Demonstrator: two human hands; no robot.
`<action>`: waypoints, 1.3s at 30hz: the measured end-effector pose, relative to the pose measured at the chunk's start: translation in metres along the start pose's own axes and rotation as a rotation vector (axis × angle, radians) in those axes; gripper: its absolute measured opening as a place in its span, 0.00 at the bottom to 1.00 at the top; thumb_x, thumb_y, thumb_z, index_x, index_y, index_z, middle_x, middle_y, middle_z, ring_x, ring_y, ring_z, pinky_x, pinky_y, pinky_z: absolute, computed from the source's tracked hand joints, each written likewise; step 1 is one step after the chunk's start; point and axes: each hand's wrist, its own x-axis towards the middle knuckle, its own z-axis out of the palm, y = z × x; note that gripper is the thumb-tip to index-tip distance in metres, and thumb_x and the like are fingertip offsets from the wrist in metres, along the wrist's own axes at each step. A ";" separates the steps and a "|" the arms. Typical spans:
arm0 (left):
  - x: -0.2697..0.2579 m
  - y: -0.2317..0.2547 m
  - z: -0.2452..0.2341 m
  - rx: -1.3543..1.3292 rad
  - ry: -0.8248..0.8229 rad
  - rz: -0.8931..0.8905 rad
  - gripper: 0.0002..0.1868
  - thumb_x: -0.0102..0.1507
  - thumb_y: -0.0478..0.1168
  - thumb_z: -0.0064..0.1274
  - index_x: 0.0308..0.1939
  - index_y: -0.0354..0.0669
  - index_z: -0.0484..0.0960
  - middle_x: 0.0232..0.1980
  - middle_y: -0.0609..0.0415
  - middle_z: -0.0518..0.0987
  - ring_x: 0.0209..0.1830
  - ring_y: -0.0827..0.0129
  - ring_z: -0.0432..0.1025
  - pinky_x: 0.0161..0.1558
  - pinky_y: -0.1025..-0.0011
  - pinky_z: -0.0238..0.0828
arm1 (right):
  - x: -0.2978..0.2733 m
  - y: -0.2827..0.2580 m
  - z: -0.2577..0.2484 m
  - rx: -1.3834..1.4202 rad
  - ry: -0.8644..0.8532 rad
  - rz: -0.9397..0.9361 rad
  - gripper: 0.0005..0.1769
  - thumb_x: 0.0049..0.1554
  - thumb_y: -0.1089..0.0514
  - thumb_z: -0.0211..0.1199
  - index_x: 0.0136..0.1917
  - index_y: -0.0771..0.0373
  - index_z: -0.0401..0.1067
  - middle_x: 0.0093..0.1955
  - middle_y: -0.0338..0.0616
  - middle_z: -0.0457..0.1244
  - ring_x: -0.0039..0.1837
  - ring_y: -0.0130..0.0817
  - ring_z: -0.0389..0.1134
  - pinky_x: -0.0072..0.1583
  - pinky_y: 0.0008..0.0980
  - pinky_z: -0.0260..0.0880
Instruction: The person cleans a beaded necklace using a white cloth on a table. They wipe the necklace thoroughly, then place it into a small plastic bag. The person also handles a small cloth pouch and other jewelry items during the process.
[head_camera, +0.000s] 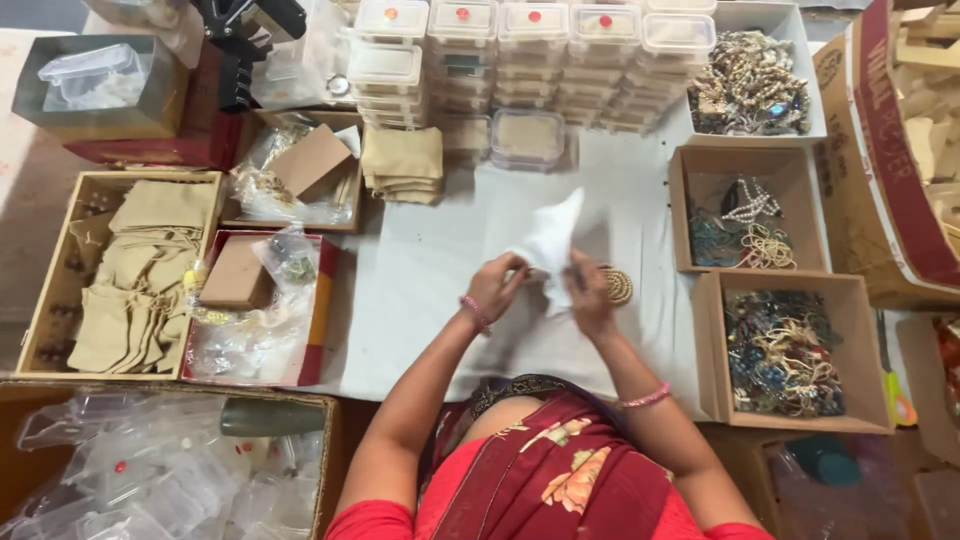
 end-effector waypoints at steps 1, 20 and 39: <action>0.006 0.020 -0.006 -0.001 -0.001 0.002 0.06 0.68 0.40 0.52 0.46 0.43 0.79 0.44 0.47 0.82 0.45 0.53 0.77 0.49 0.59 0.72 | 0.003 -0.007 0.004 -0.002 0.002 0.000 0.18 0.62 0.66 0.58 0.66 0.66 0.68 0.58 0.53 0.68 0.59 0.41 0.70 0.58 0.39 0.71; 0.017 0.080 -0.043 -0.004 0.102 -0.194 0.10 0.70 0.44 0.46 0.43 0.43 0.78 0.34 0.51 0.81 0.32 0.58 0.77 0.35 0.63 0.71 | 0.029 -0.016 -0.103 -0.630 -0.403 0.345 0.33 0.54 0.48 0.73 0.70 0.54 0.72 0.69 0.50 0.62 0.68 0.43 0.63 0.66 0.46 0.64; 0.011 -0.071 -0.045 -0.817 0.208 -0.819 0.12 0.68 0.47 0.53 0.39 0.41 0.76 0.34 0.54 0.82 0.33 0.69 0.80 0.35 0.67 0.81 | -0.017 0.097 -0.081 -0.024 -0.176 0.421 0.22 0.56 0.60 0.67 0.64 0.61 0.71 0.55 0.43 0.69 0.56 0.32 0.71 0.58 0.34 0.75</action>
